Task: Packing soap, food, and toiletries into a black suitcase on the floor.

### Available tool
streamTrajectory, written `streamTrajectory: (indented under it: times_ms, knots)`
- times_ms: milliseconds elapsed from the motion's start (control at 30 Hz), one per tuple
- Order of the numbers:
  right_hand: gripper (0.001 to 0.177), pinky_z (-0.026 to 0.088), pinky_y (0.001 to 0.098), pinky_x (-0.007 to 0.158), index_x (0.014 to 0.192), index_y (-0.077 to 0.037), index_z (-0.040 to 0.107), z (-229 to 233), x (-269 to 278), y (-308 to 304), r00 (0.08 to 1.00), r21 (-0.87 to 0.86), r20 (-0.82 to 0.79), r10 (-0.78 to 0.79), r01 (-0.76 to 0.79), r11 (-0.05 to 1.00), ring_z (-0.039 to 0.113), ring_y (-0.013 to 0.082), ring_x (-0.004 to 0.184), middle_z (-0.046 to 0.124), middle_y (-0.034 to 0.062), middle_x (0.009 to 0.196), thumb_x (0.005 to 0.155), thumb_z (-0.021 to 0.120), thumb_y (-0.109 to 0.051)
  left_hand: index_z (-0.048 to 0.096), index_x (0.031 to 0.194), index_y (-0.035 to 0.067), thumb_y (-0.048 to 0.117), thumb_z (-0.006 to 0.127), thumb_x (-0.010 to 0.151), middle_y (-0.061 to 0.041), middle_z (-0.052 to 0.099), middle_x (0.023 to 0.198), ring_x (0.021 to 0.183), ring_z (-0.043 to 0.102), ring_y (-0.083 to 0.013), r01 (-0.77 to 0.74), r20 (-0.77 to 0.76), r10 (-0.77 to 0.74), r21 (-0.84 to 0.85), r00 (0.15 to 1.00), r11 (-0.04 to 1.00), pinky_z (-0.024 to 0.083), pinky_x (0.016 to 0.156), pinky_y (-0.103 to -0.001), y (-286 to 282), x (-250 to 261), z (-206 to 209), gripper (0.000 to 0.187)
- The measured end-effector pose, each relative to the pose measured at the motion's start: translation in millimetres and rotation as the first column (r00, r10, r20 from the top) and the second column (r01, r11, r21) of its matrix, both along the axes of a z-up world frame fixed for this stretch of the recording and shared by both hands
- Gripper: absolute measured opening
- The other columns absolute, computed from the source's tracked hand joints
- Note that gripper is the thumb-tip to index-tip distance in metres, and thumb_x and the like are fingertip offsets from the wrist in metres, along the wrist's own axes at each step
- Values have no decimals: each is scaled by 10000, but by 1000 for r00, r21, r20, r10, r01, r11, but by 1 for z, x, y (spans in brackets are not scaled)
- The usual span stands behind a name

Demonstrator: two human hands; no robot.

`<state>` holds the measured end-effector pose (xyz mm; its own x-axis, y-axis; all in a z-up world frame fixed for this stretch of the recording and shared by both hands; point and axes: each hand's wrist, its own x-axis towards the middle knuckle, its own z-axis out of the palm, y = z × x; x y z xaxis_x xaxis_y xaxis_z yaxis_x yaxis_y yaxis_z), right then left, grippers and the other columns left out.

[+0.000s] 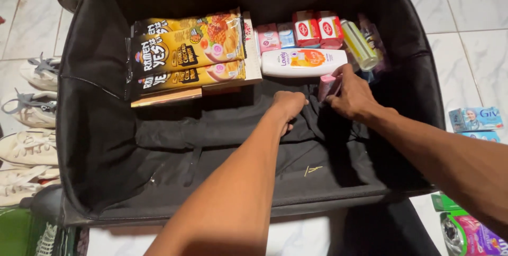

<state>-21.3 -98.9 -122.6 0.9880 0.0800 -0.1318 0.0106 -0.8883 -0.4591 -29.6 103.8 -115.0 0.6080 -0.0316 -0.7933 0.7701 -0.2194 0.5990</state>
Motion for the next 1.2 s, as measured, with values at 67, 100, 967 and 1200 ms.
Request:
streamTrajectory:
  times_ms: [67, 100, 967, 1200]
  knots:
    - [632, 537, 526, 889, 1267, -54, 471, 5, 1, 1, 997, -26, -64, -36, 35, 999, 663, 458, 1048, 683, 256, 1083, 762, 831, -172, 721, 1095, 25, 264, 688, 829, -111, 687, 983, 797, 602, -255, -8, 16, 8, -4, 1000, 1000, 456, 562, -409, 1, -7, 0, 359]
    - [558, 540, 528, 896, 1251, -70, 491, 9, 2, 1, 989, -54, -125, -77, 70, 996, 673, 456, 1046, 702, 244, 1064, 801, 801, -182, 731, 1097, 33, 263, 682, 825, -104, 699, 988, 799, 610, -251, -13, 34, 13, -8, 999, 1000, 455, 563, -408, 1, -10, 1, 360]
    - [355, 597, 280, 838, 1201, 37, 708, 200, -99, 57, 954, 764, 225, -200, -46, 643, 739, 175, 994, 762, 110, 1105, 863, 602, 59, 683, 1132, 17, 22, 626, 825, -127, 699, 1101, 975, 696, -249, -106, 229, 399, -743, 888, 661, 614, 858, -413, 37, -41, 187, 313]
    - [406, 615, 319, 872, 1280, 60, 650, 268, -124, 70, 969, 953, 5, -249, 71, 294, 719, 218, 1012, 727, 168, 1153, 883, 683, -18, 695, 1311, 107, -46, 576, 813, -40, 741, 1087, 942, 682, -155, 3, 420, 377, -672, 826, 741, 574, 783, -340, 43, -65, 252, 535]
